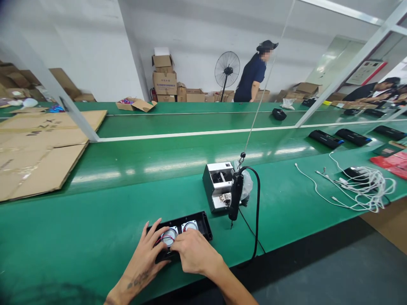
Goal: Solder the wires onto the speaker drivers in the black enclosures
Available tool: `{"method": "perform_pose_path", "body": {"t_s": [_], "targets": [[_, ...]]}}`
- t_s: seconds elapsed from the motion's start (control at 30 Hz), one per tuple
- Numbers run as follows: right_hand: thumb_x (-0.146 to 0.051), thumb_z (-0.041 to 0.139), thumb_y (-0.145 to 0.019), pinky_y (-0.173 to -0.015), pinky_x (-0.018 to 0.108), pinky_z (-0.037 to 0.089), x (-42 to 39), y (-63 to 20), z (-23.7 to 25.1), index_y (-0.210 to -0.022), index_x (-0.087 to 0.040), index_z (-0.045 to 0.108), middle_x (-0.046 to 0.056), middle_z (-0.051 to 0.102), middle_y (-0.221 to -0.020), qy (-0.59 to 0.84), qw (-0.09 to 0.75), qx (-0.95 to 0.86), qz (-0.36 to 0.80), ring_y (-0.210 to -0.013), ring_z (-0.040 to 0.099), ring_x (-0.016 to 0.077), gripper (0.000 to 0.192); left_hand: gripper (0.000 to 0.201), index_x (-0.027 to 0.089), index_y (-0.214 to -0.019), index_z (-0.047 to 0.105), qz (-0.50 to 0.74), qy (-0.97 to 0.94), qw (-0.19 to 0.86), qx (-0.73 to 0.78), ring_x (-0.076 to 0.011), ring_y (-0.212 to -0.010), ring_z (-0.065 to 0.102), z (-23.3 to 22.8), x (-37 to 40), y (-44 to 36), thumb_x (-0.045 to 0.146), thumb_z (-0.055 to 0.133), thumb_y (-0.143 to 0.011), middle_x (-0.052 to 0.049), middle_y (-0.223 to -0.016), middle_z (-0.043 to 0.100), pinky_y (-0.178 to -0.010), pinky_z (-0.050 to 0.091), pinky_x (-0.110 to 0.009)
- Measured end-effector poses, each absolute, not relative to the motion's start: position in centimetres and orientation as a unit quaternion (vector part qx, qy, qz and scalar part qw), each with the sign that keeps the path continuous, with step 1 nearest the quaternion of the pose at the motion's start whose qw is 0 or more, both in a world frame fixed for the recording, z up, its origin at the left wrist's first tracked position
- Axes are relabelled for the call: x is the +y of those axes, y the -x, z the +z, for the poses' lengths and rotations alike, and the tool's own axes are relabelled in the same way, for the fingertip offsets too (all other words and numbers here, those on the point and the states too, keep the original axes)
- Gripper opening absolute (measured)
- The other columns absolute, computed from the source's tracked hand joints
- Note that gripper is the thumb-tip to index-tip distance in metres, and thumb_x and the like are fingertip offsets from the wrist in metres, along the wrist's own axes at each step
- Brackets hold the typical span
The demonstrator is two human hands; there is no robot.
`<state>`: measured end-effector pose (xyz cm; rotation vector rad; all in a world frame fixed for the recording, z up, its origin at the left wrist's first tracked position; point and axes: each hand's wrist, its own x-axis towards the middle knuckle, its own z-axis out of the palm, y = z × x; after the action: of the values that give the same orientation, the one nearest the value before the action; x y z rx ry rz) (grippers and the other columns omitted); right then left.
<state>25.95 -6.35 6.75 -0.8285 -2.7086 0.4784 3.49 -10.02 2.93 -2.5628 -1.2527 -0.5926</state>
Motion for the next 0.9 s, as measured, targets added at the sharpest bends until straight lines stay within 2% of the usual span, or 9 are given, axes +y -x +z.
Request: {"method": "perform_pose_path", "body": {"t_s": [0.17, 0.27, 0.43, 0.5, 0.6, 0.7, 0.77, 0.8, 0.9], "targets": [[-0.020, 0.061, -0.082, -0.083, 0.034, 0.042, -6.8, -26.2, 6.8, -0.095, -0.020, 0.068, 0.003, 0.070, -0.095, 0.304, 0.139, -0.926, 0.177, -0.088, 0.062, 0.0191, 0.014, 0.036, 0.025, -0.111, 0.066, -0.181, 0.877, 0.083, -0.437, -0.0356, -0.159, 0.010, 3.4, -10.2, -3.5, 0.020, 0.080, -0.079, -0.004, -0.145, 0.058, -0.129, 0.004, -0.065], [-0.016, 0.060, -0.082, -0.081, 0.034, 0.040, -7.1, -25.8, 5.7, -0.102, -0.020, 0.066, 0.003, 0.070, -0.100, 0.307, 0.138, -0.927, 0.168, -0.092, 0.062, 0.0202, 0.022, 0.041, 0.027, -0.114, 0.069, -0.184, 0.879, 0.094, -0.430, -0.0339, -0.163, -0.005, 3.4, -10.2, -3.5, 0.019, 0.081, -0.076, 0.001, -0.147, 0.059, -0.131, -0.011, -0.059], [-0.012, 0.048, -0.092, -0.084, 0.038, 0.038, -7.9, -25.0, 4.1, -0.108, -0.021, 0.066, 0.002, 0.074, -0.100, 0.354, 0.160, -0.907, 0.162, -0.091, 0.065, 0.0199, 0.026, 0.045, 0.029, -0.110, 0.072, -0.202, 0.875, 0.117, -0.424, -0.0302, -0.163, -0.013, 2.7, -9.8, -3.7, 0.053, 0.084, -0.075, 0.004, -0.141, 0.065, -0.131, -0.018, -0.055], [-0.013, 0.048, -0.092, -0.090, 0.040, 0.037, -7.6, -24.8, 4.9, -0.109, -0.019, 0.067, 0.004, 0.075, -0.103, 0.354, 0.137, -0.910, 0.168, -0.096, 0.066, 0.0214, 0.026, 0.044, 0.030, -0.115, 0.073, -0.195, 0.872, 0.042, -0.448, -0.0308, -0.164, -0.004, 3.1, -9.2, -3.8, 0.053, 0.082, -0.078, 0.004, -0.141, 0.066, -0.131, -0.018, -0.057], [-0.018, 0.060, -0.086, -0.095, 0.040, 0.037, -5.4, -24.5, 7.8, -0.112, -0.021, 0.071, 0.004, 0.077, -0.113, 0.379, 0.072, -0.891, 0.238, -0.110, 0.068, 0.0248, 0.029, 0.033, 0.032, -0.110, 0.078, -0.112, 0.821, -0.203, -0.522, -0.0377, -0.161, 0.017, 5.4, -7.0, -3.5, 0.045, 0.081, -0.079, 0.003, -0.143, 0.065, -0.130, -0.011, -0.064], [-0.034, 0.072, -0.081, -0.082, 0.035, 0.040, -1.5, -23.9, 10.9, -0.116, -0.031, 0.075, 0.001, 0.078, -0.114, 0.408, 0.036, -0.867, 0.284, -0.109, 0.070, 0.0256, 0.036, 0.024, 0.025, -0.083, 0.080, -0.068, 0.790, -0.289, -0.537, -0.0413, -0.151, 0.038, 8.6, -3.4, -3.0, 0.041, 0.087, -0.068, -0.002, -0.140, 0.067, -0.128, 0.017, -0.061], [-0.038, 0.077, -0.074, -0.072, 0.031, 0.038, 1.0, -23.4, 12.3, -0.112, -0.031, 0.077, 0.000, 0.079, -0.109, 0.399, 0.016, -0.868, 0.296, -0.105, 0.070, 0.0256, 0.038, 0.031, 0.019, -0.065, 0.072, -0.057, 0.776, -0.328, -0.535, -0.0339, -0.128, 0.060, 10.3, -0.9, -2.5, 0.046, 0.087, -0.063, -0.003, -0.126, 0.073, -0.109, 0.044, -0.043], [-0.041, 0.079, -0.072, -0.069, 0.030, 0.037, 1.9, -23.1, 12.8, -0.111, -0.030, 0.077, 0.001, 0.079, -0.107, 0.392, 0.007, -0.871, 0.297, -0.104, 0.069, 0.0260, 0.041, 0.036, 0.018, -0.059, 0.068, -0.051, 0.770, -0.350, -0.530, -0.0279, -0.112, 0.066, 10.9, 0.1, -2.3, 0.049, 0.086, -0.062, -0.002, -0.115, 0.076, -0.093, 0.048, -0.034], [-0.045, 0.084, -0.066, -0.066, 0.029, 0.033, 3.4, -22.5, 13.1, -0.113, -0.026, 0.076, 0.004, 0.078, -0.104, 0.384, -0.006, -0.877, 0.289, -0.104, 0.067, 0.0283, 0.052, 0.040, 0.018, -0.057, 0.065, -0.045, 0.760, -0.408, -0.504, -0.0147, -0.082, 0.060, 11.4, 1.9, -1.8, 0.054, 0.082, -0.060, 0.003, -0.091, 0.074, -0.067, 0.037, -0.026]]}}
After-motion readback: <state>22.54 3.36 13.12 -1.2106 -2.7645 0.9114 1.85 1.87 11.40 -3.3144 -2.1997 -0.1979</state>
